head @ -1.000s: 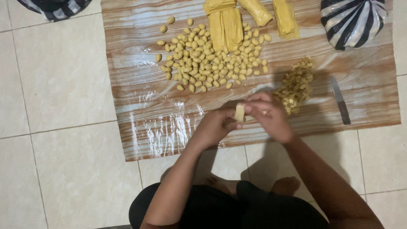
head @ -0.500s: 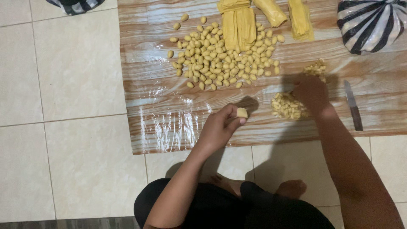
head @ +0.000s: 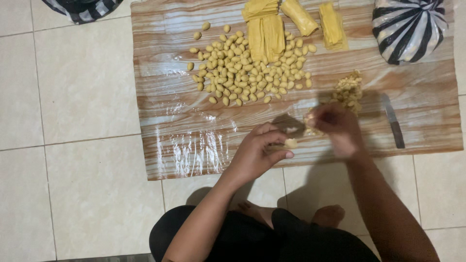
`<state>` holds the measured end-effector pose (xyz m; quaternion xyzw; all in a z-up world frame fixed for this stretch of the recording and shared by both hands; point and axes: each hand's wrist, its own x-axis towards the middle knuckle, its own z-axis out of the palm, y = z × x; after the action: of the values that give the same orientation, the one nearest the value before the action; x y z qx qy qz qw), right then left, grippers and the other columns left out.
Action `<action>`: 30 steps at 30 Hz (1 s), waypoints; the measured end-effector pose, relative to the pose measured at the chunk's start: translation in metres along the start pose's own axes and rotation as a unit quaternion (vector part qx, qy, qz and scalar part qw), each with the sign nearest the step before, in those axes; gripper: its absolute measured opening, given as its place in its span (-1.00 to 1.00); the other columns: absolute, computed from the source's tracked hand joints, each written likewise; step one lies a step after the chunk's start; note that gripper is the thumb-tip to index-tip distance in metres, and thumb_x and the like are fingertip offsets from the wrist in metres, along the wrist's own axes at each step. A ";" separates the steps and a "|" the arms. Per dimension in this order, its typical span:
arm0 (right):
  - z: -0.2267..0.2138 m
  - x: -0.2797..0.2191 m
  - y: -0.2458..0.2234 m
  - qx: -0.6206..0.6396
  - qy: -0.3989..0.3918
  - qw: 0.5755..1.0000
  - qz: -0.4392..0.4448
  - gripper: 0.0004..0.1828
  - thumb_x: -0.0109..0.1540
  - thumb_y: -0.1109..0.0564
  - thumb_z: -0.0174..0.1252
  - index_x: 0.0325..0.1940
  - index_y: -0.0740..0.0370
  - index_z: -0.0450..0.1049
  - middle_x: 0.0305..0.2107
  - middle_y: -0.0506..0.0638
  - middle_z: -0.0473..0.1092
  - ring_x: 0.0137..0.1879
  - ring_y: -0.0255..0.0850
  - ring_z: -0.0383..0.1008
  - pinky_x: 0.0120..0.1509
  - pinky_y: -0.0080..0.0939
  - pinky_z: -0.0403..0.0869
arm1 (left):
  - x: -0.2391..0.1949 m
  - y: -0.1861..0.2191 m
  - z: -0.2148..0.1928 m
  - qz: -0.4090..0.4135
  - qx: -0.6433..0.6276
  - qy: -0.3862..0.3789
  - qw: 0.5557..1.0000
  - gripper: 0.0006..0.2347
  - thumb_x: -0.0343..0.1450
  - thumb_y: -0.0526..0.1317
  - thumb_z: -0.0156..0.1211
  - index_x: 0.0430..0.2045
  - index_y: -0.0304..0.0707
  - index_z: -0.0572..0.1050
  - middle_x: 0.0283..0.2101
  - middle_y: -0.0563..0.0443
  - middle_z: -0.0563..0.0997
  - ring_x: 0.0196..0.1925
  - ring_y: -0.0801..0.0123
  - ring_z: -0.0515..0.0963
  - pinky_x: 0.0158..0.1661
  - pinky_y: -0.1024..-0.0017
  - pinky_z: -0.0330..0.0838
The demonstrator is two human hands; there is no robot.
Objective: The person sits on the floor and wraps individual peanuts in thin yellow sheets. They pick up a peanut, place it on a sheet, and fold the sheet around it to create a small bundle. The wrapped peanuts are placed in a pile on the mat.
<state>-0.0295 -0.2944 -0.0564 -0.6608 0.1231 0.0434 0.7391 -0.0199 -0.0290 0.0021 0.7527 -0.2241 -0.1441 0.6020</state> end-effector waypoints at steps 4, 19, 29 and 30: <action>0.066 -0.025 -0.008 0.160 -0.064 0.984 -0.038 -0.93 0.31 0.29 0.22 -0.14 0.34 0.55 -0.16 0.12 0.56 -0.06 -0.19 0.59 0.06 -0.21 0.61 | 0.001 0.000 0.002 -0.145 -0.143 0.073 0.976 -0.81 0.41 -0.22 0.41 -0.16 -0.23 0.60 -0.25 0.01 0.61 -0.26 0.50 0.63 -0.25 0.57 0.62; 0.095 -0.033 -0.079 -0.441 -0.104 0.837 -0.307 -0.70 0.11 0.11 0.44 -0.11 0.18 0.58 -0.33 0.04 0.47 -0.26 -0.15 0.50 -0.19 -0.14 0.50 | 0.005 -0.008 -0.028 -0.150 -0.372 -0.034 0.916 -0.75 0.42 -0.26 0.24 -0.03 -0.23 0.48 -0.07 0.23 0.54 0.01 0.60 0.56 0.05 0.52 0.51; 0.095 -0.031 -0.089 -0.424 -0.129 0.867 -0.228 -0.80 0.16 0.09 0.42 -0.18 0.17 0.64 -0.42 0.00 0.50 -0.30 -0.21 0.50 -0.22 -0.17 0.45 | -0.002 0.008 -0.040 -0.199 -0.218 -0.010 0.955 -0.88 0.48 -0.25 0.22 -0.21 -0.28 0.47 -0.29 0.14 0.60 -0.23 0.58 0.58 -0.22 0.53 0.52; 0.092 -0.031 -0.085 -0.381 -0.132 0.892 -0.205 -0.81 0.16 0.11 0.42 -0.19 0.18 0.63 -0.41 0.00 0.51 -0.29 -0.22 0.51 -0.20 -0.18 0.46 | -0.003 0.010 -0.040 -0.184 -0.205 -0.017 0.961 -0.86 0.46 -0.27 0.28 -0.21 -0.31 0.49 -0.30 0.11 0.60 -0.24 0.55 0.56 -0.22 0.51 0.49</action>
<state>-0.0287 -0.2107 0.0423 -0.8904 -0.1394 0.0211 0.4327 -0.0047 0.0040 0.0207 0.6389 -0.0572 -0.3078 0.7027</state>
